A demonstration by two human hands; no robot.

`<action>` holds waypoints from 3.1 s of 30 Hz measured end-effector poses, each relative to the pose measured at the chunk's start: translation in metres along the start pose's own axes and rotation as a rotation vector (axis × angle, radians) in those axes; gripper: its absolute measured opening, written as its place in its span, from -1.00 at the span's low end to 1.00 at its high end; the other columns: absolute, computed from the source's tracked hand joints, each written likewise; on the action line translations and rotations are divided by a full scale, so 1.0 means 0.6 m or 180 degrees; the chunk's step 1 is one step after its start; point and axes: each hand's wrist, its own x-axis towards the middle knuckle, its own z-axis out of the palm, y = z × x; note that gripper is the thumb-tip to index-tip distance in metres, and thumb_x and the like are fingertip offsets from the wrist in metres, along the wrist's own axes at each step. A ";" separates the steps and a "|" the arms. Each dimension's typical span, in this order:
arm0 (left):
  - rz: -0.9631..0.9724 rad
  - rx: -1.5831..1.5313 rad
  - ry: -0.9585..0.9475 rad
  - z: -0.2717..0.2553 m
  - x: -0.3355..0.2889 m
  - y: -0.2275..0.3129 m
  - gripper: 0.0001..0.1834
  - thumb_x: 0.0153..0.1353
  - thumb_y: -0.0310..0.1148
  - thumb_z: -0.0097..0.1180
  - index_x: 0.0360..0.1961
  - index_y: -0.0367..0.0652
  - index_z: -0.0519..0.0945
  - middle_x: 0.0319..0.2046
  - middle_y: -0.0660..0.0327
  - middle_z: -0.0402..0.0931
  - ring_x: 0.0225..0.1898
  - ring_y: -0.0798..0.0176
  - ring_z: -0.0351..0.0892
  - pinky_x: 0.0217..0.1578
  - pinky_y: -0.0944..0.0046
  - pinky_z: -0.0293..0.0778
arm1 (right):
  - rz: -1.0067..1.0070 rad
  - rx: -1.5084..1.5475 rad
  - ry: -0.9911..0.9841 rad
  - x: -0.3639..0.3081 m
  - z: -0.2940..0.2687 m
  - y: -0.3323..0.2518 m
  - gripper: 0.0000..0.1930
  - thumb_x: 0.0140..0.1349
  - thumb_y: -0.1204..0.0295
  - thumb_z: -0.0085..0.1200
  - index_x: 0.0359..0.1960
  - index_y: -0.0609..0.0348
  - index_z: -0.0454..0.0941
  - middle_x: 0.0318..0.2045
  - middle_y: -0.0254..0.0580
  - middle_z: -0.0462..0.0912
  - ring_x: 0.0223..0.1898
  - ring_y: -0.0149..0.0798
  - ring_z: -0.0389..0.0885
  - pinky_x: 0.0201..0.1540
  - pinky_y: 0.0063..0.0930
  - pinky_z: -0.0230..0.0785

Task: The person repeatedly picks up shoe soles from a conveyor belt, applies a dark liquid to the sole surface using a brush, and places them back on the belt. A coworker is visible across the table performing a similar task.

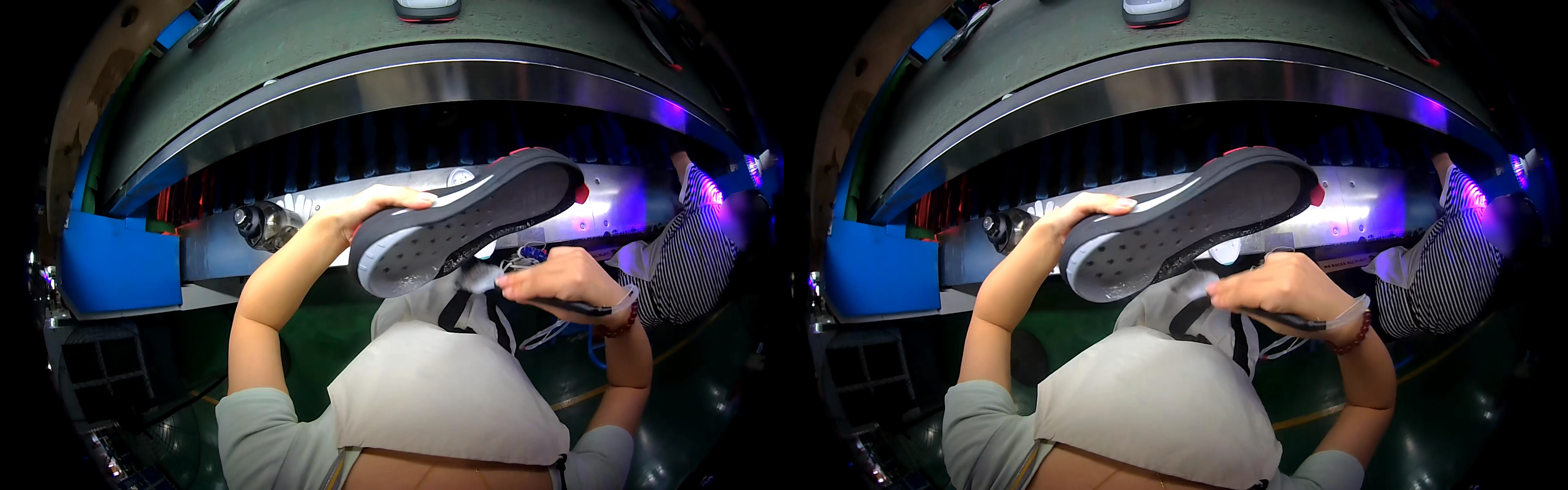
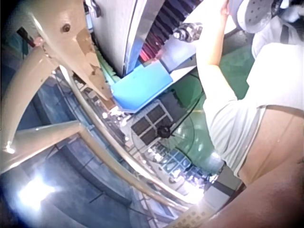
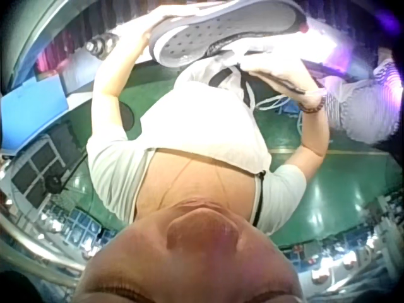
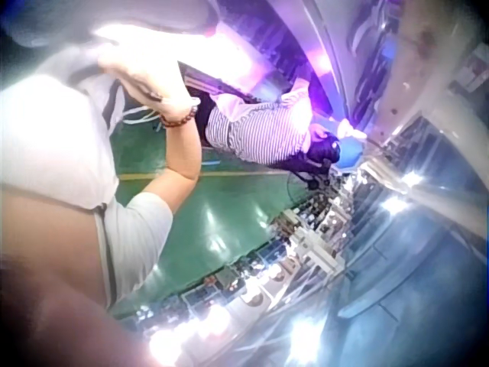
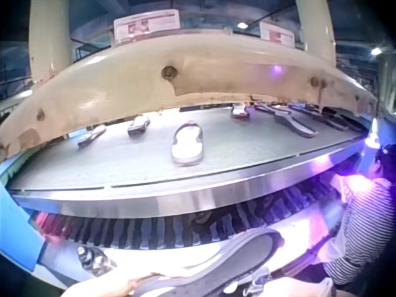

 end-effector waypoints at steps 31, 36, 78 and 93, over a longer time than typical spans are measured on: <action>0.0097 -0.0266 0.0728 -0.092 -0.008 -0.035 -0.62 -0.11 -0.31 0.08 -0.23 -0.27 0.48 -0.31 0.03 0.49 -0.33 0.15 0.51 -0.24 0.23 0.41 | 0.0718 0.0661 0.1783 -0.051 -0.011 0.069 -0.83 -0.09 0.62 0.09 -0.39 0.29 0.52 -0.33 -0.07 0.57 -0.23 -0.26 0.54 -0.14 -0.50 0.35; 0.0136 -0.0322 0.0341 -0.099 0.009 -0.038 -0.63 -0.10 -0.32 0.06 -0.23 -0.28 0.48 -0.30 0.02 0.49 -0.33 0.14 0.51 -0.23 0.22 0.41 | 0.0894 0.1873 0.1040 -0.045 0.016 0.040 -0.79 -0.10 0.61 0.12 -0.35 0.33 0.52 -0.33 -0.06 0.56 -0.25 -0.27 0.54 -0.15 -0.55 0.34; 0.1637 -0.2775 -0.1110 0.382 0.432 0.303 -0.11 0.03 0.29 -0.51 0.19 -0.24 -0.16 0.22 0.02 -0.23 0.23 -0.03 -0.19 0.14 -0.12 -0.24 | 0.1268 0.4403 0.5742 -0.163 0.208 0.052 -0.83 0.11 0.48 -0.07 -0.30 0.33 0.44 -0.32 -0.07 0.51 -0.50 -0.37 0.45 -0.43 -0.60 0.29; 0.4020 0.4394 0.1235 0.523 0.674 0.404 -0.38 0.05 -0.12 -0.11 0.10 -0.21 0.14 0.14 0.05 0.05 0.16 0.01 0.00 0.11 0.08 -0.03 | 0.3017 0.3555 0.5519 -0.225 0.217 0.059 -0.77 -0.06 0.64 -0.02 -0.29 0.33 0.46 -0.44 -0.16 0.53 -0.48 -0.44 0.46 -0.39 -0.65 0.33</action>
